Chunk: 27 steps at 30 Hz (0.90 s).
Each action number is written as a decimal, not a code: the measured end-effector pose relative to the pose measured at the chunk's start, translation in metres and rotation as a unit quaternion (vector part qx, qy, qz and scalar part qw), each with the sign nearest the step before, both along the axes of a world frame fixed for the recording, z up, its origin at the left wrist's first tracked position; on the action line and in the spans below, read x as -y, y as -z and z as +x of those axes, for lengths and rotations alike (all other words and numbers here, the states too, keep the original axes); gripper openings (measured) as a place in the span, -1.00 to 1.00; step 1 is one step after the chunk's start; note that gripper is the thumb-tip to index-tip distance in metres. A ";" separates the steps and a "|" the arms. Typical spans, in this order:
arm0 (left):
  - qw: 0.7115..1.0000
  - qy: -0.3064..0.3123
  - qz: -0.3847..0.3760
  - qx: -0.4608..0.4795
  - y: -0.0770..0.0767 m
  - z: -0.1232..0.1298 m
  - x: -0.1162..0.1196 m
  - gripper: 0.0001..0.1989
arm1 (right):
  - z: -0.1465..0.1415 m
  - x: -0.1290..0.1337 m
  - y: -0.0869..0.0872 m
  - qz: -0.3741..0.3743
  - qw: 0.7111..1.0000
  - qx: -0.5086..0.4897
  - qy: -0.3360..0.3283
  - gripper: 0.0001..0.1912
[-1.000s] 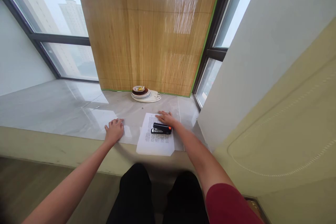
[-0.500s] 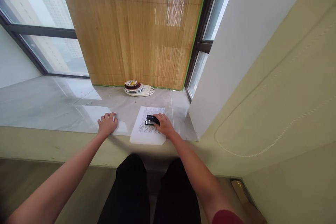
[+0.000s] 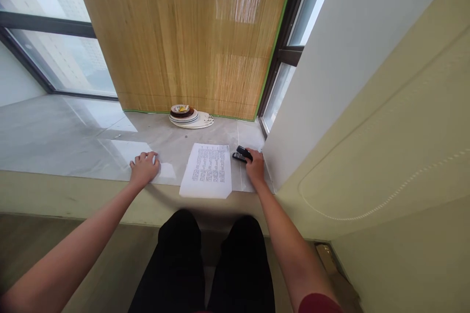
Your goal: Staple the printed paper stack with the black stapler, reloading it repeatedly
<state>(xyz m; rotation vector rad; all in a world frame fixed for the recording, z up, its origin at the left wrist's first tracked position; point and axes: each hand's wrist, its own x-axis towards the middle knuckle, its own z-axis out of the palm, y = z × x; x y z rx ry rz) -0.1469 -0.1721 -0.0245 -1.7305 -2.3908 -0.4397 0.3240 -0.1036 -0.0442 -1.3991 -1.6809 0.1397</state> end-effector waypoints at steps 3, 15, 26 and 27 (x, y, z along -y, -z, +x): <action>1.000 0.004 0.006 0.000 -0.001 0.001 0.001 -0.52 | 0.001 -0.002 0.003 -0.016 1.000 0.015 0.003 -0.44; 1.000 0.007 0.007 -0.002 0.001 0.002 0.001 -0.54 | -0.008 -0.003 0.004 -0.046 0.996 0.079 0.001 -0.44; 0.996 0.090 0.013 0.001 -0.009 -0.003 0.009 -0.71 | -0.006 -0.005 0.009 -0.037 0.996 0.082 -0.012 -0.44; 0.996 0.090 0.011 0.004 -0.009 -0.003 0.009 -0.72 | -0.006 -0.005 0.009 -0.033 0.996 0.080 -0.012 -0.44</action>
